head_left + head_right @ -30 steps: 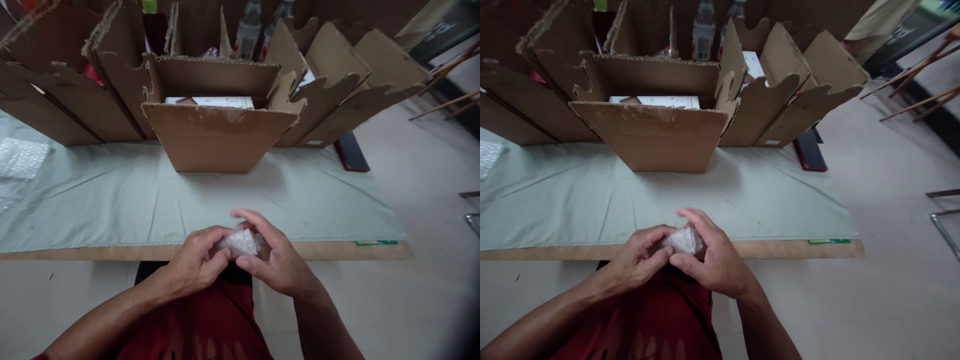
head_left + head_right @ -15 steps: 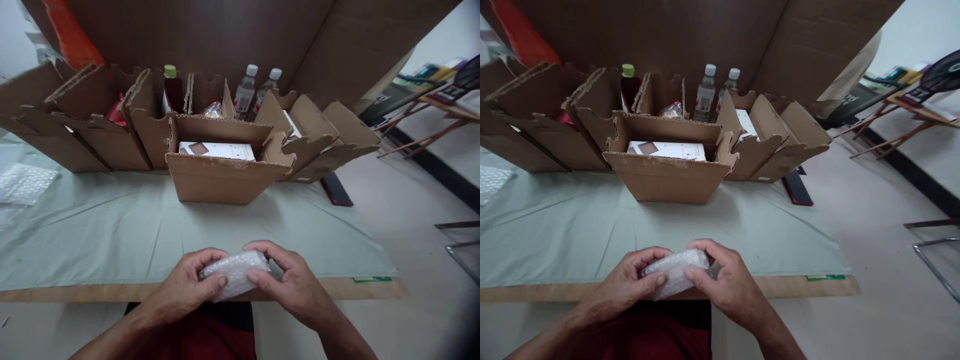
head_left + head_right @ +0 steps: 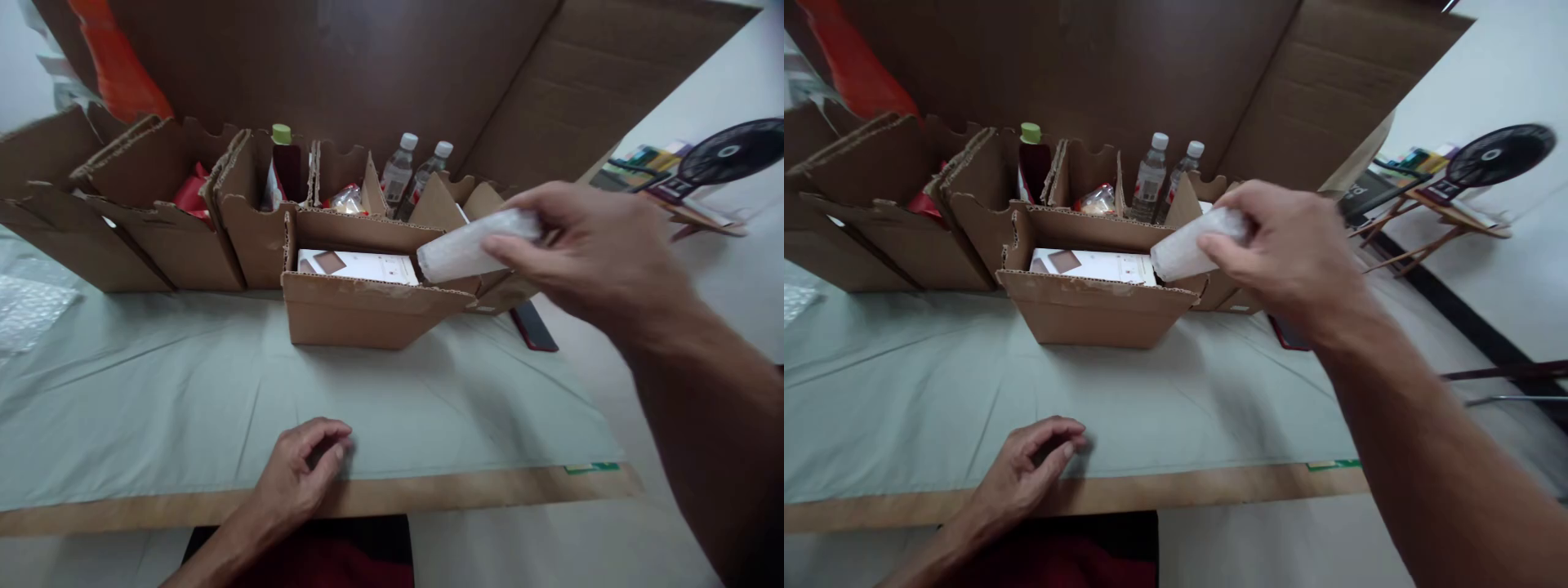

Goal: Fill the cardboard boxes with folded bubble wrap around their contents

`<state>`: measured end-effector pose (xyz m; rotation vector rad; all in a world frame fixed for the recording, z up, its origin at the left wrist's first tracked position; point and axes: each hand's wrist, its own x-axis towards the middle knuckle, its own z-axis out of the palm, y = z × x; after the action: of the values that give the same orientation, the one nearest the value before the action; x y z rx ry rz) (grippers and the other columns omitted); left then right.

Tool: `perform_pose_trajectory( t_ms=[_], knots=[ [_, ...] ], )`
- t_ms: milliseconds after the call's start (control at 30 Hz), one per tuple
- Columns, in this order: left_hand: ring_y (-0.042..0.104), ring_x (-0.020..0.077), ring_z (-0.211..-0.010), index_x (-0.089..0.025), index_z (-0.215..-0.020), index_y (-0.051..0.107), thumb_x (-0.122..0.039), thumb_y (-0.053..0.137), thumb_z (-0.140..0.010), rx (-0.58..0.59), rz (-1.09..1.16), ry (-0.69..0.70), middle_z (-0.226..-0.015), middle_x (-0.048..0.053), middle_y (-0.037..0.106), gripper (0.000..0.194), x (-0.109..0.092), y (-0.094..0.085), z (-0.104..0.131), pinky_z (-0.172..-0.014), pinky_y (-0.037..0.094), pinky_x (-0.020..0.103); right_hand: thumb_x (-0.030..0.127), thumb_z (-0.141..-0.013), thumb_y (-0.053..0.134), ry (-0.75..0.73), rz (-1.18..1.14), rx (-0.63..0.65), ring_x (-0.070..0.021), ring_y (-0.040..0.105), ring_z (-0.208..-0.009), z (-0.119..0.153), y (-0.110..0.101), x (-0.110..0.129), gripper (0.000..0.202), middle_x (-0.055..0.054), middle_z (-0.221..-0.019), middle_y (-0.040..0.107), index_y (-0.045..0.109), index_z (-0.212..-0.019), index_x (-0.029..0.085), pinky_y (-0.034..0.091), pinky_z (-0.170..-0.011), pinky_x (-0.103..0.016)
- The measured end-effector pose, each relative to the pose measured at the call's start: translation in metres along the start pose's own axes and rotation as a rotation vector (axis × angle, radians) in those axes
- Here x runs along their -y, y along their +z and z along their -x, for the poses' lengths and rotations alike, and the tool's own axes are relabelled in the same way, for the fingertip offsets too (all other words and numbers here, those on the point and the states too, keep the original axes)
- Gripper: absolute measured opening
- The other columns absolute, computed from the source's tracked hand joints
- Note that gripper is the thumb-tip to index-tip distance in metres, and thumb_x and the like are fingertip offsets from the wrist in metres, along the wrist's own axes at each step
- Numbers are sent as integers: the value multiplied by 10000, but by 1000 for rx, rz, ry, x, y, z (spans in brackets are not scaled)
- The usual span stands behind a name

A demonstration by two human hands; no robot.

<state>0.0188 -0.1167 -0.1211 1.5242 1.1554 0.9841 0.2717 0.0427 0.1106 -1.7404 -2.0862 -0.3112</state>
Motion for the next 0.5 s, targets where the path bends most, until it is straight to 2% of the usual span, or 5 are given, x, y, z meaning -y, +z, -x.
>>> perform_pose_trajectory(
  t_ms=[100, 167, 300, 400, 500],
  knots=[
    [757, 161, -786, -211, -1002, 723, -229, 551, -958, -3, -63, 111, -878, 28, 789, 178, 0, 2, 0, -707, 591, 265, 304, -893, 692, 0, 278, 227, -284, 675, -913, -20, 24, 17, 364, -145, -974, 746, 747, -1208, 131, 491, -821, -424],
    [753, 158, -783, -212, -1009, 711, -198, 542, -955, 7, -84, 149, -873, 24, 783, 178, 0, 2, -1, -693, 588, 261, 289, -902, 644, -54, 375, 335, -288, 670, -928, -27, 36, 26, 327, -154, -984, 742, 762, -1163, 132, 479, -792, -401],
    [745, 160, -782, -220, -1022, 694, -170, 526, -951, 9, -90, 188, -876, 26, 774, 189, 2, 2, -1, -680, 587, 265, 249, -854, 628, -109, 420, 467, -250, 652, -846, -33, 45, 36, 188, -147, -942, 727, 778, -905, 147, 452, -709, -338],
    [738, 162, -775, -220, -1032, 690, -169, 524, -952, 14, -90, 196, -877, 35, 768, 190, 2, 3, -1, -667, 584, 267, 264, -817, 652, -108, 412, 534, -221, 616, -731, -37, 46, 35, 140, -100, -805, 702, 749, -867, 176, 392, -631, -308],
    [741, 158, -785, -225, -1044, 687, -169, 525, -958, 10, -92, 216, -886, 33, 769, 192, 3, 6, -2, -666, 583, 258, 263, -823, 635, -180, 371, 593, -183, 561, -666, -41, 48, 31, 106, -53, -745, 674, 720, -814, 200, 318, -597, -298]
  ],
)
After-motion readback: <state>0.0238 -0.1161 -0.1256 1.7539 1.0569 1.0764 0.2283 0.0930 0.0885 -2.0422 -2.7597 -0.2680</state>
